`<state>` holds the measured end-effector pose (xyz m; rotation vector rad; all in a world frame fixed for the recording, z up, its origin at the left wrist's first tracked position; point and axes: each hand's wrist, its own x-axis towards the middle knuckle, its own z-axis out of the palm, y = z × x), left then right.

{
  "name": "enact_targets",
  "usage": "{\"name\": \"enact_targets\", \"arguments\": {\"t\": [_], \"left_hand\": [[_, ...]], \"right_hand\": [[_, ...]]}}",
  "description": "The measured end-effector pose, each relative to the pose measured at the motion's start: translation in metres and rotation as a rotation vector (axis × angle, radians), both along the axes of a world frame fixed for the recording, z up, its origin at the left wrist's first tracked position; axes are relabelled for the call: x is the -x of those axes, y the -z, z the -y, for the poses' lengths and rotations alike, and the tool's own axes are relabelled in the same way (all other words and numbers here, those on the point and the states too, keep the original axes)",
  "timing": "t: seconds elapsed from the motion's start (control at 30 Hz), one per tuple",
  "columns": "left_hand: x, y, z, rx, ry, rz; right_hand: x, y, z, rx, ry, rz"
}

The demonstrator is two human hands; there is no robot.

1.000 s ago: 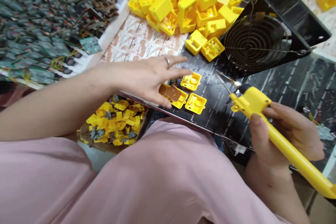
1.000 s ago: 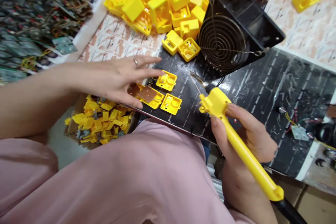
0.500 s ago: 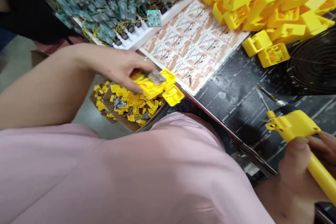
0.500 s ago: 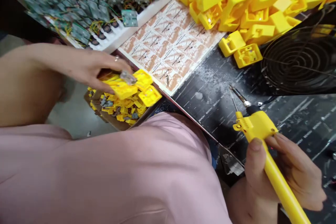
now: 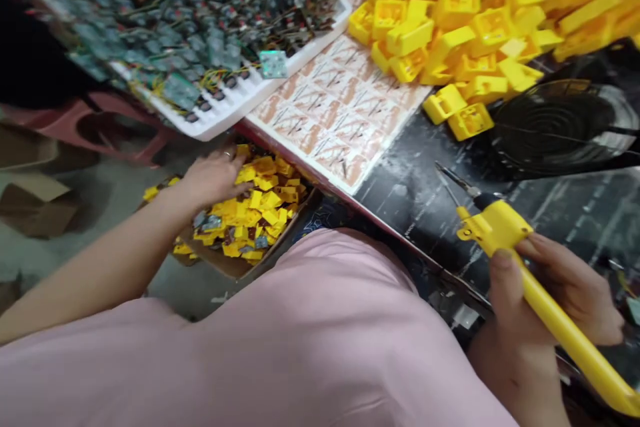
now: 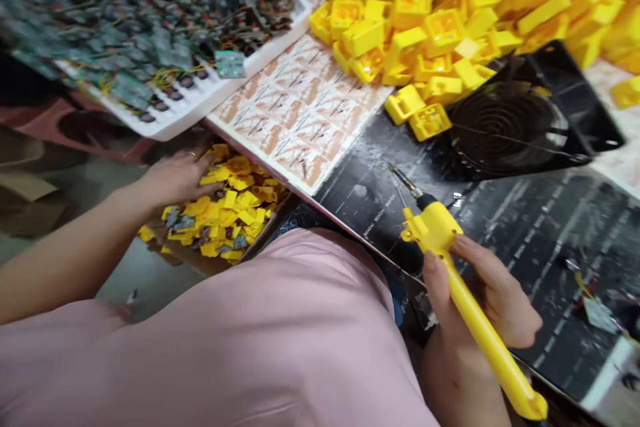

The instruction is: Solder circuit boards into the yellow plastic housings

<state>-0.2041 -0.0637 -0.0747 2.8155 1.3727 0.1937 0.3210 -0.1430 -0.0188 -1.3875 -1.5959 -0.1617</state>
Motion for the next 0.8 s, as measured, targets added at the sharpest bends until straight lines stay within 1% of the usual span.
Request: {"name": "enact_targets", "arguments": {"t": [0.03,0.07,0.1,0.13,0.17,0.2,0.23,0.27,0.3,0.37,0.43,0.5,0.57,0.6,0.67,0.73,0.77,0.8], "left_hand": [[-0.020,-0.009,-0.005,-0.016,0.057,0.042],[-0.043,-0.020,-0.010,0.027,0.161,0.083],[-0.069,-0.032,-0.018,0.095,0.323,0.145],[-0.096,-0.044,-0.027,0.149,0.433,0.169],[-0.125,-0.055,-0.038,0.121,0.471,0.181],[-0.154,-0.063,-0.052,0.077,0.464,0.187],[-0.184,-0.069,-0.069,0.035,0.448,0.200],[-0.212,-0.073,-0.087,-0.019,0.443,0.201],[-0.240,-0.074,-0.106,-0.035,0.422,0.182],[-0.286,-0.072,-0.141,0.005,0.313,0.134],[-0.318,-0.067,-0.166,0.068,0.188,0.066],[-0.331,-0.064,-0.178,0.110,0.116,0.028],[-0.325,-0.061,-0.177,0.107,0.137,0.032],[-0.316,-0.059,-0.172,0.090,0.182,0.038],[-0.291,-0.056,-0.157,0.049,0.322,0.035],[-0.262,-0.054,-0.138,-0.016,0.496,0.054],[-0.248,-0.054,-0.128,-0.064,0.576,0.099],[-0.236,-0.054,-0.119,-0.098,0.619,0.138]], "right_hand": [[0.003,0.001,0.000,-0.031,-0.022,-0.041],[0.006,0.001,-0.002,-0.066,-0.022,-0.093],[0.009,0.001,-0.004,-0.110,-0.009,-0.122],[0.011,0.001,-0.006,-0.168,0.020,-0.130],[0.012,0.001,-0.007,-0.240,0.059,-0.116],[0.013,-0.001,-0.008,-0.289,0.102,-0.093],[0.012,-0.003,-0.007,-0.306,0.142,-0.075],[0.012,-0.006,-0.005,-0.289,0.173,-0.069],[0.010,-0.008,-0.003,-0.257,0.189,-0.068],[0.006,-0.013,0.003,-0.198,0.175,-0.054],[0.002,-0.017,0.007,-0.218,0.139,-0.029],[-0.001,-0.019,0.009,-0.201,0.114,-0.041],[-0.003,-0.020,0.009,-0.141,0.107,-0.076],[-0.004,-0.020,0.009,-0.105,0.112,-0.089],[-0.007,-0.019,0.009,-0.058,0.121,-0.099],[-0.012,-0.015,0.009,-0.062,0.093,-0.080],[-0.015,-0.013,0.008,-0.073,0.080,-0.071],[-0.018,-0.010,0.008,-0.063,0.081,-0.065]]}}
